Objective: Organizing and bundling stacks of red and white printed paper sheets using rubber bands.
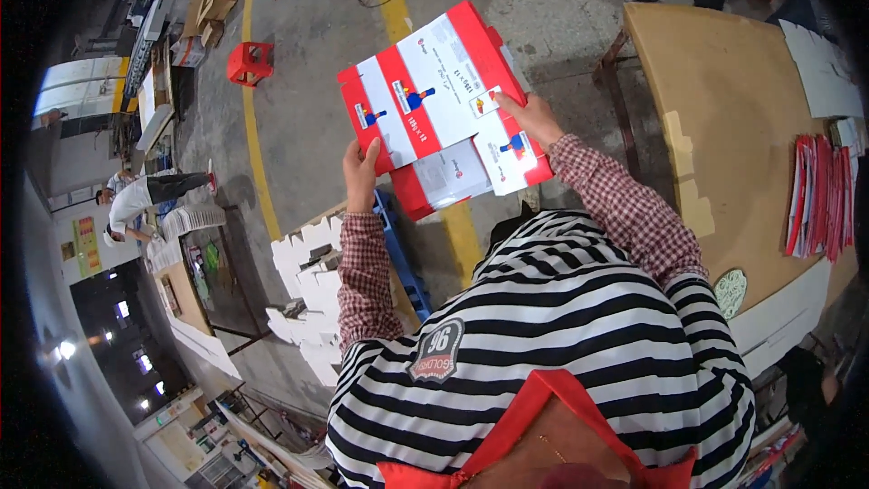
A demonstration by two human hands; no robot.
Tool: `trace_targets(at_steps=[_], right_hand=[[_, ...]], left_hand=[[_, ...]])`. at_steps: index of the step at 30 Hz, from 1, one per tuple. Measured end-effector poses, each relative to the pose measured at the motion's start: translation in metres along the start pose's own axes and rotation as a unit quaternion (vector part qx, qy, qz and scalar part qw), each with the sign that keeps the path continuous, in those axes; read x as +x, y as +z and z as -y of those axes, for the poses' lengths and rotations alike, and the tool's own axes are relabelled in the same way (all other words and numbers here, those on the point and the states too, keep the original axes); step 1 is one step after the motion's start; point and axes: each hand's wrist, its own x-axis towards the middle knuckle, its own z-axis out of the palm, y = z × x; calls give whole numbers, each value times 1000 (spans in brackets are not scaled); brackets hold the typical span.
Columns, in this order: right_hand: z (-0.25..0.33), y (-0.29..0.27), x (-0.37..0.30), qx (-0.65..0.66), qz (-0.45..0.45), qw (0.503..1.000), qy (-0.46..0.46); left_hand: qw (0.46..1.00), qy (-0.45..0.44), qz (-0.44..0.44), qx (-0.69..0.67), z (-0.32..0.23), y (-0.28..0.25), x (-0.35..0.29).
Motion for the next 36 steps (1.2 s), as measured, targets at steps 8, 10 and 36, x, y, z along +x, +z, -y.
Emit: trace_targets(at_steps=[8, 10, 36], right_hand=[[2, -7, 6, -1, 7, 999, 35], [0, -7, 9, 27, 27, 999, 36], [-28, -4, 22, -50, -82, 994, -44]], left_hand=[[1000, 19, 9, 18, 9, 0, 8], [997, 7, 10, 80, 7, -2, 7], [987, -39, -62, 144, 10, 2, 1]])
